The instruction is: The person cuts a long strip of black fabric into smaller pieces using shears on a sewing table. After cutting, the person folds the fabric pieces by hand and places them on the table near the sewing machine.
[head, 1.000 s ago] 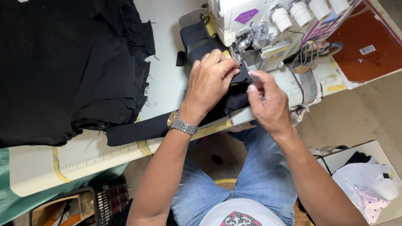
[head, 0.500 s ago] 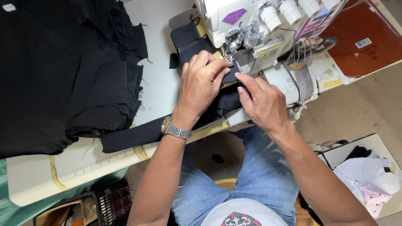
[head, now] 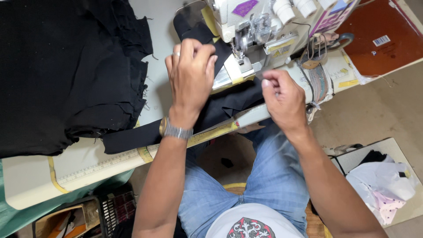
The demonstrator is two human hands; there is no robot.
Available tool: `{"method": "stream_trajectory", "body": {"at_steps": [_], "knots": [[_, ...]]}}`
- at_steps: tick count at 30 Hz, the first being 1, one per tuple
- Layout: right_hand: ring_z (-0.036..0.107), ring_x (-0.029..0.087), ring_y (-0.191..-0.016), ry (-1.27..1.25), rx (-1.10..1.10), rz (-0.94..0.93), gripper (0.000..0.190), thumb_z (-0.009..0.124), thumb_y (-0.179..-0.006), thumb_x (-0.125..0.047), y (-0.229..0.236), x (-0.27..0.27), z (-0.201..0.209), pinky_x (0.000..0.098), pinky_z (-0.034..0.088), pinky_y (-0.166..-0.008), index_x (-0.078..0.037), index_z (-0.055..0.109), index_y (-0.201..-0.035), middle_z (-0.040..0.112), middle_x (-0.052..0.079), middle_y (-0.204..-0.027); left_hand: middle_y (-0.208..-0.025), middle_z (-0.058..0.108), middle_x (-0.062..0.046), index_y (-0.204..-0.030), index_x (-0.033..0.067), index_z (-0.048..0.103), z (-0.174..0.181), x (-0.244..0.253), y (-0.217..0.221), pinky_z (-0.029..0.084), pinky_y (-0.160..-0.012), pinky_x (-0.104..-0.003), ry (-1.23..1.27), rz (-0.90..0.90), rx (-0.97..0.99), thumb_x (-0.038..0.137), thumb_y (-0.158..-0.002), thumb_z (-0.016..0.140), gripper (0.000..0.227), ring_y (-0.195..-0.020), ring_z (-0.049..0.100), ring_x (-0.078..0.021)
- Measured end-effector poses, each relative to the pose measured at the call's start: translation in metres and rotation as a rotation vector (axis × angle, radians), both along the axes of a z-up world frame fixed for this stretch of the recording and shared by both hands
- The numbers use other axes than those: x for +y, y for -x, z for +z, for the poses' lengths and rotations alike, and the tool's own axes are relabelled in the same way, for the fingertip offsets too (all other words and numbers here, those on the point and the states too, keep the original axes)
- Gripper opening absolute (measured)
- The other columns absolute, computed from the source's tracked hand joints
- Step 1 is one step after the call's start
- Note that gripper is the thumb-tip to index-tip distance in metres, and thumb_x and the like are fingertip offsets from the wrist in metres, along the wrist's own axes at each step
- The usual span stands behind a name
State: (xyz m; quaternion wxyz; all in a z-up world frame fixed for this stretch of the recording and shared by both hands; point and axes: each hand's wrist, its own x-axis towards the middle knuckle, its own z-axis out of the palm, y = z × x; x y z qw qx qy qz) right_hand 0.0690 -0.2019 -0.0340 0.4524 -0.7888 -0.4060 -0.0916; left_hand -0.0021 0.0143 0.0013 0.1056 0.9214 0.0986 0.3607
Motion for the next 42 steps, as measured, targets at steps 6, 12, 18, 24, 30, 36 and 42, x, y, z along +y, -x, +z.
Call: {"method": "stream_trajectory", "body": {"at_steps": [6, 12, 18, 24, 30, 36, 42], "knots": [[0.062, 0.022, -0.08, 0.253, 0.064, -0.189, 0.025, 0.066, -0.099, -0.028, 0.017, 0.007, -0.014, 0.0383, 0.05, -0.071, -0.012, 0.072, -0.117, 0.066, 0.002, -0.092, -0.09, 0.059, -0.006, -0.1, 0.0109, 0.066, -0.017, -0.063, 0.058, 0.04, -0.064, -0.042, -0.062, -0.199, 0.031, 0.021, -0.1, 0.066, 0.01, -0.08, 0.053, -0.0285], [0.057, 0.025, -0.093, 0.073, 0.062, 0.043, 0.005, 0.064, -0.098, -0.01, 0.04, 0.008, 0.013, 0.036, 0.046, -0.085, -0.005, 0.064, -0.098, 0.058, 0.009, -0.096, -0.123, 0.059, -0.008, -0.136, 0.0129, 0.058, -0.053, -0.076, 0.075, 0.047, -0.081, -0.044, 0.058, -0.003, 0.067, 0.032, -0.092, 0.078, 0.052, -0.102, 0.061, -0.0295], [0.069, 0.023, -0.077, -0.16, 0.393, 0.024, 0.017, 0.058, -0.106, -0.004, 0.038, -0.041, 0.04, 0.0295, 0.062, -0.07, 0.002, 0.047, -0.117, 0.057, 0.016, -0.108, -0.128, 0.063, -0.01, -0.135, 0.0087, 0.063, -0.056, -0.02, 0.129, 0.035, -0.108, -0.052, 0.133, 0.141, 0.006, -0.023, -0.074, 0.049, 0.07, -0.124, 0.059, -0.026], [0.062, 0.015, -0.091, -0.121, 0.459, -0.186, 0.015, 0.055, -0.119, -0.005, -0.003, -0.078, 0.02, 0.0255, 0.062, -0.08, 0.0, 0.065, -0.129, 0.064, 0.012, -0.113, -0.134, 0.067, -0.015, -0.138, -0.001, 0.063, -0.002, 0.059, 0.239, 0.041, -0.112, -0.045, 0.14, 0.135, 0.122, -0.02, -0.071, 0.043, 0.072, -0.125, 0.06, -0.0281], [0.063, 0.017, -0.07, -0.082, 0.627, -0.223, 0.013, 0.055, -0.117, -0.01, 0.009, -0.065, 0.007, 0.0262, 0.052, -0.069, -0.001, 0.06, -0.125, 0.062, 0.01, -0.085, -0.122, 0.069, -0.011, -0.11, 0.0136, 0.067, -0.02, 0.068, 0.283, 0.058, -0.117, -0.043, 0.897, -0.237, -0.539, -0.003, -0.073, 0.059, 0.041, -0.115, 0.071, -0.0266], [0.067, 0.013, -0.07, 0.029, 0.775, 0.095, 0.018, 0.063, -0.101, -0.012, 0.05, -0.024, 0.019, 0.0235, 0.058, -0.066, -0.001, 0.071, -0.113, 0.071, 0.007, -0.084, -0.112, 0.05, 0.009, -0.117, 0.0238, 0.055, -0.023, -0.013, 0.191, 0.033, -0.114, -0.041, 1.787, -1.039, -0.555, 0.015, -0.082, 0.091, 0.05, -0.102, 0.05, -0.0098], [0.063, 0.009, -0.071, 0.078, 0.581, 0.262, 0.018, 0.067, -0.096, -0.005, 0.075, -0.016, 0.044, 0.0287, 0.06, -0.073, -0.005, 0.078, -0.11, 0.073, 0.009, -0.073, -0.09, 0.07, -0.005, -0.103, 0.0126, 0.074, 0.012, -0.074, 0.125, 0.054, -0.085, -0.033, 1.127, -0.546, -0.093, 0.01, -0.097, 0.07, 0.009, -0.088, 0.067, -0.0145]]}}
